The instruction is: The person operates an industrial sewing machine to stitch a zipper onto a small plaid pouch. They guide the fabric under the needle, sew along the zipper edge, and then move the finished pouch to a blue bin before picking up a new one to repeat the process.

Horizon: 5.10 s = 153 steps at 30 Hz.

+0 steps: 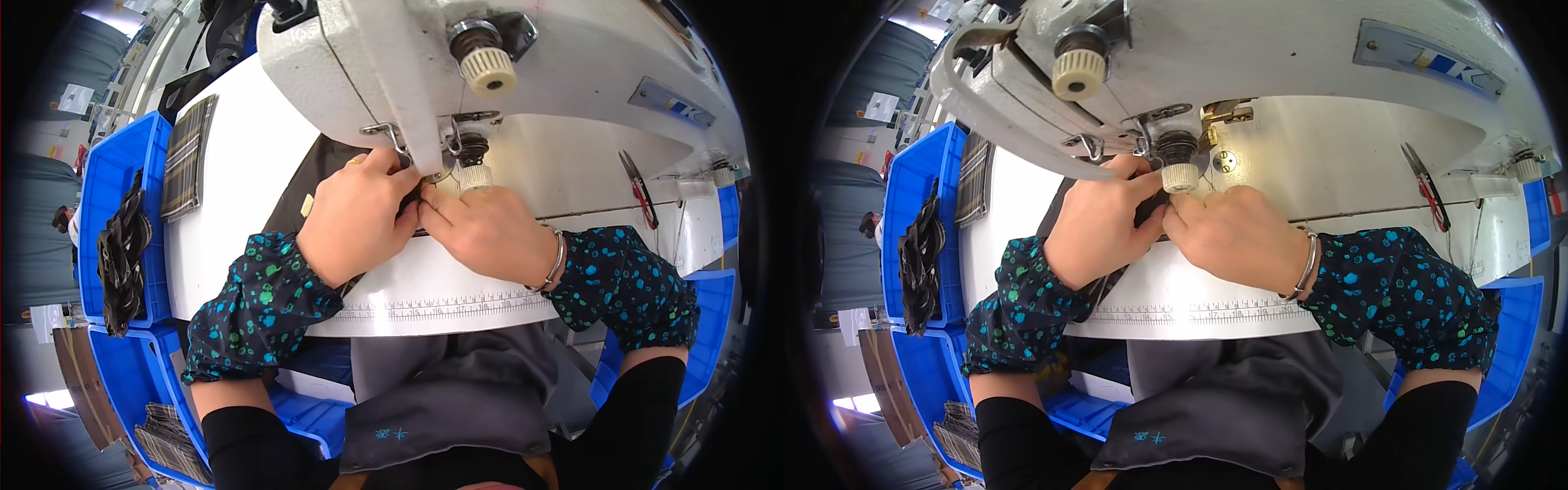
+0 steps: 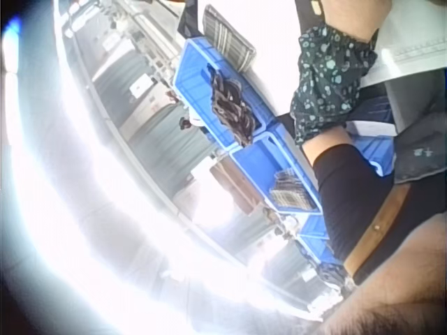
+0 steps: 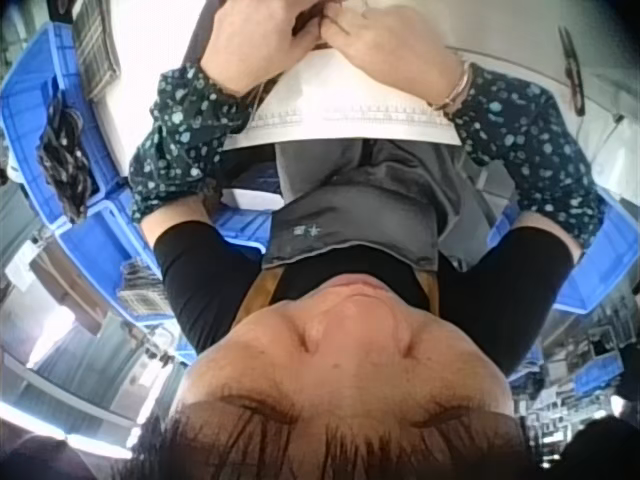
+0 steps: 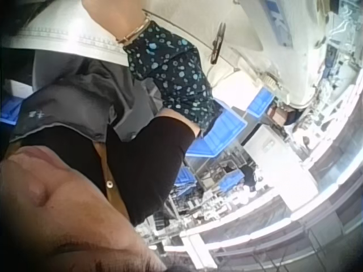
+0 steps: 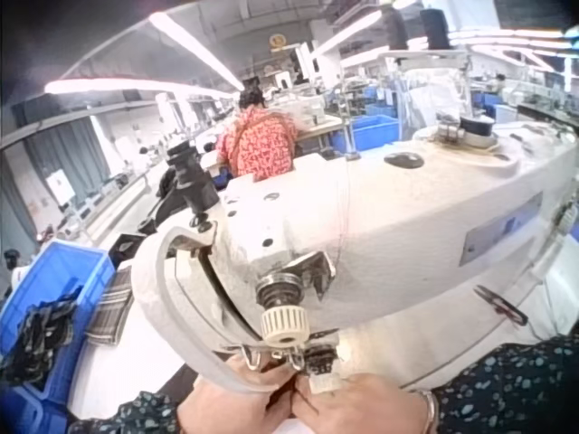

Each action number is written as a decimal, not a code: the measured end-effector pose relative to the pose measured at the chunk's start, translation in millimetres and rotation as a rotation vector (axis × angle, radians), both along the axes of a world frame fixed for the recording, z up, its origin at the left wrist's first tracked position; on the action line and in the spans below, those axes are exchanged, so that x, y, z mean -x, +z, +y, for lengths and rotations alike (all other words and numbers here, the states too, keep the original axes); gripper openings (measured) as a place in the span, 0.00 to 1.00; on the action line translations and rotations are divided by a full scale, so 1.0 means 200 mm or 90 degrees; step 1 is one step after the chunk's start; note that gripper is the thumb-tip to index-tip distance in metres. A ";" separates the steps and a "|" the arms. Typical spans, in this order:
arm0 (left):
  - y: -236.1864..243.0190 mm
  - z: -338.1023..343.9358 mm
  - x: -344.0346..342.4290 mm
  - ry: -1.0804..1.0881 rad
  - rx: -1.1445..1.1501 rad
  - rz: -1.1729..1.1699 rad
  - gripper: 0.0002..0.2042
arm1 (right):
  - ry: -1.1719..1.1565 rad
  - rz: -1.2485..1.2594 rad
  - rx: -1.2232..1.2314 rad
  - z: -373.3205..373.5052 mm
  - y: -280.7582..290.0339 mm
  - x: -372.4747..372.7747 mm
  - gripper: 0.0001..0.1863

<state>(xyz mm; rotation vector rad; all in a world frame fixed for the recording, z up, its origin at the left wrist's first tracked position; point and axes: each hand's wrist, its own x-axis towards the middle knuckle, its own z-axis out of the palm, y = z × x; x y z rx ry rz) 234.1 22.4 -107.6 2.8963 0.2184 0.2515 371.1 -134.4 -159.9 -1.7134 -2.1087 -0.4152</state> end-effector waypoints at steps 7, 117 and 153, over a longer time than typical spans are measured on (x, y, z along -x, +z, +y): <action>0.02 0.00 -0.01 0.026 0.035 -0.001 0.14 | 0.000 -0.008 0.001 0.00 0.00 -0.02 0.13; -0.05 0.09 0.14 -0.119 0.039 -0.130 0.10 | 0.226 -0.059 -0.113 -0.04 0.03 0.07 0.06; -0.06 -0.03 0.16 -0.148 -0.181 -0.089 0.15 | 0.146 -0.172 -0.071 -0.12 0.03 0.11 0.12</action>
